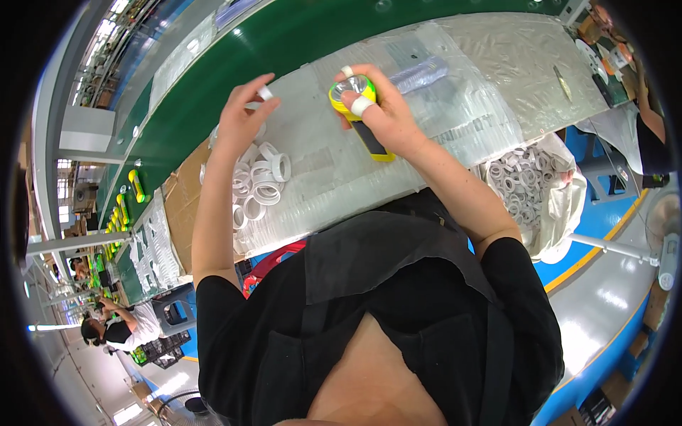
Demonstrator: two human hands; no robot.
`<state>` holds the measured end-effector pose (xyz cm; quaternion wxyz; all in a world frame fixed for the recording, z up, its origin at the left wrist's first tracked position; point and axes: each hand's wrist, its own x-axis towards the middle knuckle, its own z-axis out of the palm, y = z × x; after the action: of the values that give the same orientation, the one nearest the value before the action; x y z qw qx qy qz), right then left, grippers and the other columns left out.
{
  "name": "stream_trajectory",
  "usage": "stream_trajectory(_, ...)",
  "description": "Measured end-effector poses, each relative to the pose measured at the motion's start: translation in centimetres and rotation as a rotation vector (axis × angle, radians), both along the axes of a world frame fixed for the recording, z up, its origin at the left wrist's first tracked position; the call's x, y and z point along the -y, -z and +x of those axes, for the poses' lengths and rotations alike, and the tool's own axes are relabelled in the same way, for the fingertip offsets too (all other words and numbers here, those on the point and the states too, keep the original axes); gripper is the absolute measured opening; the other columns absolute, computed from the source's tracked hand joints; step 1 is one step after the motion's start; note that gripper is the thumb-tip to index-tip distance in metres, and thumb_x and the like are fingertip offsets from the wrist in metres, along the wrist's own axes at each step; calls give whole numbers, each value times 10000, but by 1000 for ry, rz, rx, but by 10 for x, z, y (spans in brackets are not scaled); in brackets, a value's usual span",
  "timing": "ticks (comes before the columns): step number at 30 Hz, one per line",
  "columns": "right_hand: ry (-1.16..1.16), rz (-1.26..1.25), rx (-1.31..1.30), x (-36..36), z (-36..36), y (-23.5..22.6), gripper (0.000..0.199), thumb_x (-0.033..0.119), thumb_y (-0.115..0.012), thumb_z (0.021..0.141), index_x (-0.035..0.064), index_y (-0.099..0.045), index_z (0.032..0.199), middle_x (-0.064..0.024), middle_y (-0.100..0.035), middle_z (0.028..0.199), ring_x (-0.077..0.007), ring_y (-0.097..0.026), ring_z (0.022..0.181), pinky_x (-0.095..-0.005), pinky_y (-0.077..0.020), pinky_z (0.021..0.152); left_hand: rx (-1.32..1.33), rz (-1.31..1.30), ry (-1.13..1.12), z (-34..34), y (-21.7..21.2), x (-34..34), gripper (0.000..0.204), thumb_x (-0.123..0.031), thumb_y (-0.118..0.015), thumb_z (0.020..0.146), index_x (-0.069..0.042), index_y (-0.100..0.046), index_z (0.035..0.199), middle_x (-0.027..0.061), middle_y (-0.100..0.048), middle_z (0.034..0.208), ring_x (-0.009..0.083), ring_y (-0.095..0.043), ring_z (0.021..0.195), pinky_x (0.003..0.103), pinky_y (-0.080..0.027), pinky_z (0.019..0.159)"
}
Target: The recorder is assembling the front lens and reflector components onto yellow flashlight casings at a factory assembly line.
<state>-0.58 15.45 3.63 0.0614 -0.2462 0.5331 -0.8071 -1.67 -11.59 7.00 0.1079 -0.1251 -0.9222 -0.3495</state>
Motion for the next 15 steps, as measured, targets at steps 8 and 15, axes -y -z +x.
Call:
stream_trajectory(8,2,42,5,7,-1,5,292,124,-554,927,57,-489,1203,-74,-593,910,-121,-573,755,-279,-498,648,-340,327,314,29,-24,-86,224,-118,-840,695,-51,-698,855,79,-594,1053,174,-612,878,304,-499,743)
stream_trajectory(15,-51,22,-55,1,-3,9,400,232,-528,968,66,-427,1317,-86,-554,1132,-157,-570,976,-307,-497,819,-383,164,303,27,-20,-91,260,-142,-845,697,-50,-736,915,79,-593,1071,179,-615,883,288,-506,745)
